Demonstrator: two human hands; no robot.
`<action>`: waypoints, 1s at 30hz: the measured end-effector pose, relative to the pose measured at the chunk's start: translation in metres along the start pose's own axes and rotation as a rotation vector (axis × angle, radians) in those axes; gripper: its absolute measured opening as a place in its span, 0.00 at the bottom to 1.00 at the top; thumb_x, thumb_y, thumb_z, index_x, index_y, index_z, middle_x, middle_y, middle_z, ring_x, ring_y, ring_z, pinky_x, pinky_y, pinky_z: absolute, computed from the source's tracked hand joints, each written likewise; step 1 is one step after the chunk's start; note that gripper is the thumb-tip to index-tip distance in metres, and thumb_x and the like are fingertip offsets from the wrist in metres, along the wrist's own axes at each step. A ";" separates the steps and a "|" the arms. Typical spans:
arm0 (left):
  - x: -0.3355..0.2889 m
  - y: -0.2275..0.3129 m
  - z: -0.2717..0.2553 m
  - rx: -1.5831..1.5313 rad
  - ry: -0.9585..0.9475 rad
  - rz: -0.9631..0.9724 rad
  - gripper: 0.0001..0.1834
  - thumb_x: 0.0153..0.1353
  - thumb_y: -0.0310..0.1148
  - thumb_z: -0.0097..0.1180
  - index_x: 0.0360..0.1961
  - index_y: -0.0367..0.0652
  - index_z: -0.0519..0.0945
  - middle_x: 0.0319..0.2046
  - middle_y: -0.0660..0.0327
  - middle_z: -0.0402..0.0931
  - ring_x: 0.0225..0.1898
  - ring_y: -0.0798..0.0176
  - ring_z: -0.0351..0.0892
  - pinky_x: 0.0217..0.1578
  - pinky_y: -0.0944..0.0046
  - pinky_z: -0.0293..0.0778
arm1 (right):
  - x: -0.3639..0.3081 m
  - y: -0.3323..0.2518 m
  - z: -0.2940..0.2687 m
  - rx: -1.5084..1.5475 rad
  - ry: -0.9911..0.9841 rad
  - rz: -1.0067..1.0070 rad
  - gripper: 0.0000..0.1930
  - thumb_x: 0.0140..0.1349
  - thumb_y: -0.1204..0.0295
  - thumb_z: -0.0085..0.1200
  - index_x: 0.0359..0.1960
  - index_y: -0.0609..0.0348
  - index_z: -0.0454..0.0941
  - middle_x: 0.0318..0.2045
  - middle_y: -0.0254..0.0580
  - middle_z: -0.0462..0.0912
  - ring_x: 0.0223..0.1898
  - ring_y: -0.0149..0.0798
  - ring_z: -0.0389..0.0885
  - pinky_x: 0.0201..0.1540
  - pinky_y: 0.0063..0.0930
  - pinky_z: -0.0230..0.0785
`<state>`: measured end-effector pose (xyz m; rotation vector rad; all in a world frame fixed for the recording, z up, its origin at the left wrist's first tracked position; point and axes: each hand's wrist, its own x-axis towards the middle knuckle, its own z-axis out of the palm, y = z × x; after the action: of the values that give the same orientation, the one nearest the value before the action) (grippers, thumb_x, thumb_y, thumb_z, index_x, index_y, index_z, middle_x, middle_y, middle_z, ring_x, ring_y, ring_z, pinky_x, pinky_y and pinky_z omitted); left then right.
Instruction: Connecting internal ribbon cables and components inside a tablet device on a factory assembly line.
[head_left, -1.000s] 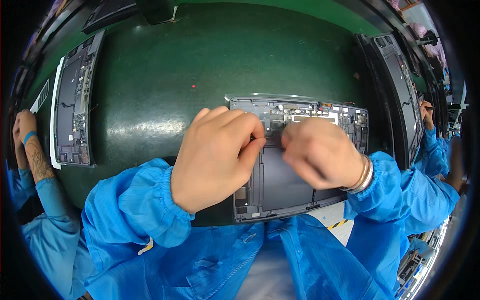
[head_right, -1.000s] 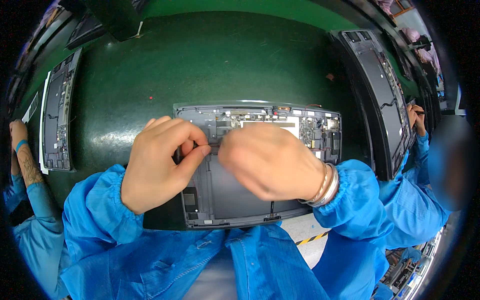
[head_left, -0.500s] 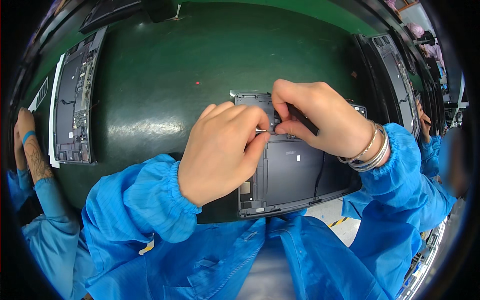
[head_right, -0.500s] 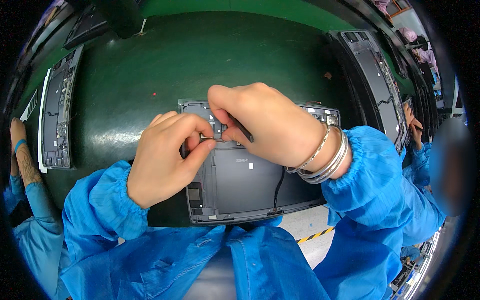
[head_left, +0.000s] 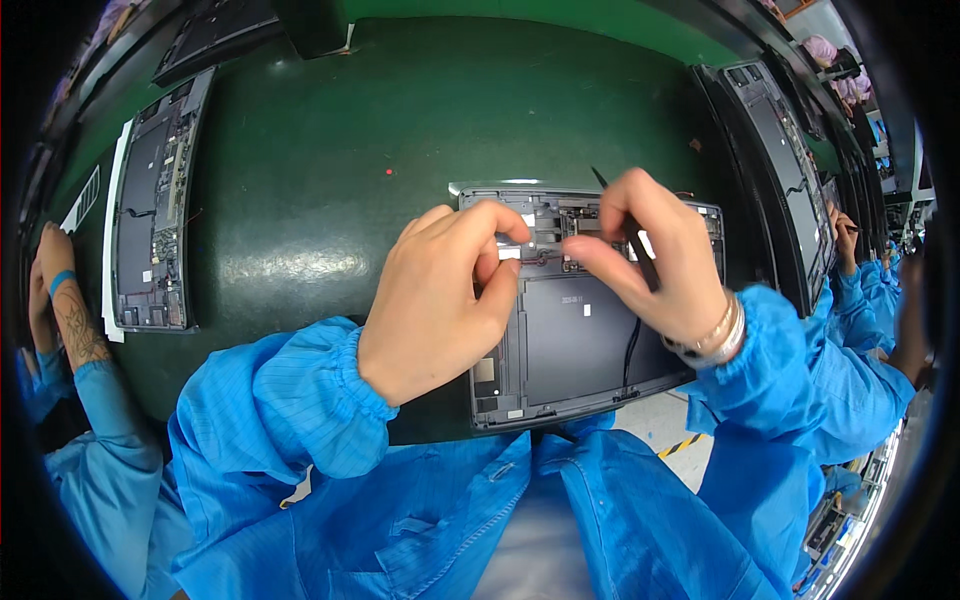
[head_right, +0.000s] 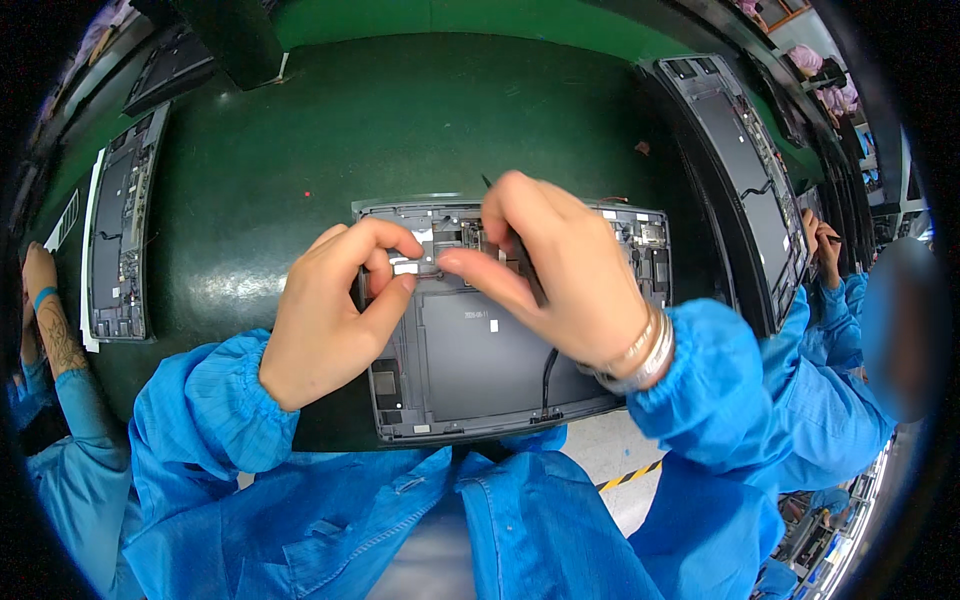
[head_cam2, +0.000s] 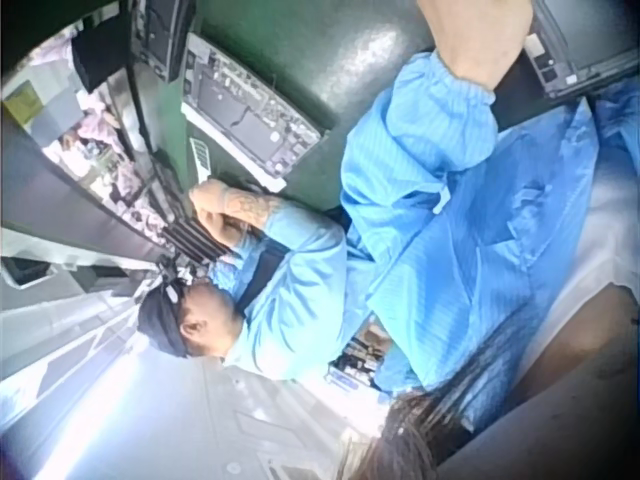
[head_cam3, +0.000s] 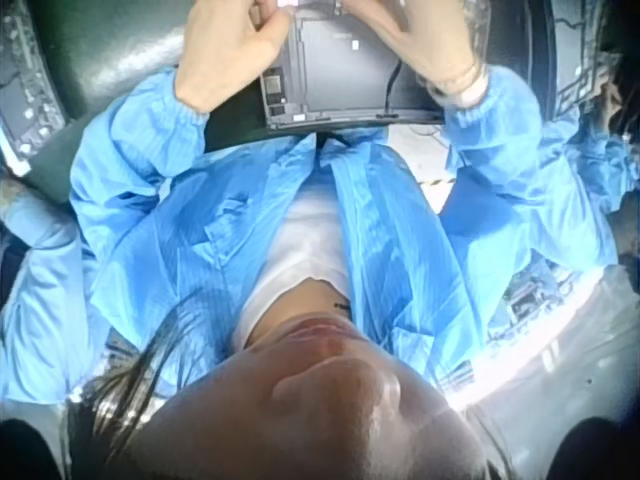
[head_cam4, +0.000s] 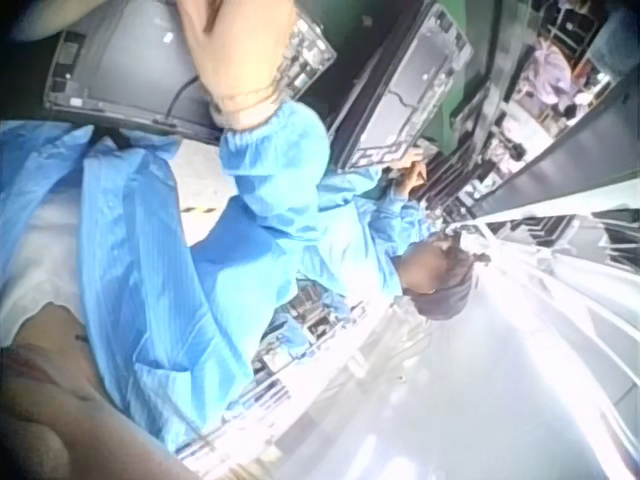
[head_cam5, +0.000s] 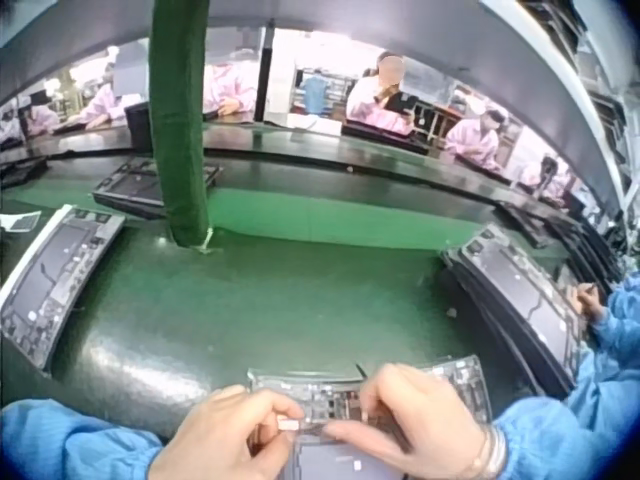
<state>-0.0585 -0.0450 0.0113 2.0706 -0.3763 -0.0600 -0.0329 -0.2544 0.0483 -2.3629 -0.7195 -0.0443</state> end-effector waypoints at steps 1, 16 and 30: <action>-0.001 0.001 -0.001 0.013 0.006 0.000 0.13 0.50 0.19 0.60 0.39 0.41 0.77 0.23 0.64 0.68 0.29 0.64 0.69 0.31 0.63 0.65 | -0.008 -0.005 -0.002 0.007 0.005 -0.011 0.12 0.55 0.72 0.63 0.30 0.60 0.69 0.26 0.44 0.74 0.27 0.49 0.74 0.30 0.37 0.66; 0.071 -0.016 -0.035 0.057 -0.580 -0.057 0.36 0.42 0.30 0.66 0.57 0.47 0.71 0.52 0.57 0.68 0.59 0.52 0.60 0.60 0.60 0.60 | -0.058 -0.059 0.073 0.496 0.090 0.102 0.10 0.49 0.83 0.58 0.30 0.61 0.70 0.21 0.40 0.77 0.22 0.44 0.79 0.27 0.31 0.71; 0.066 -0.024 -0.037 -0.010 -0.559 0.001 0.34 0.46 0.30 0.67 0.57 0.46 0.72 0.50 0.57 0.70 0.57 0.55 0.61 0.58 0.62 0.62 | -0.058 -0.062 0.074 0.286 0.220 0.159 0.08 0.43 0.85 0.56 0.22 0.63 0.69 0.14 0.42 0.72 0.15 0.43 0.75 0.20 0.30 0.67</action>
<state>0.0176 -0.0215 0.0168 2.0186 -0.7109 -0.6464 -0.1249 -0.1988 0.0148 -2.0923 -0.4012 -0.1223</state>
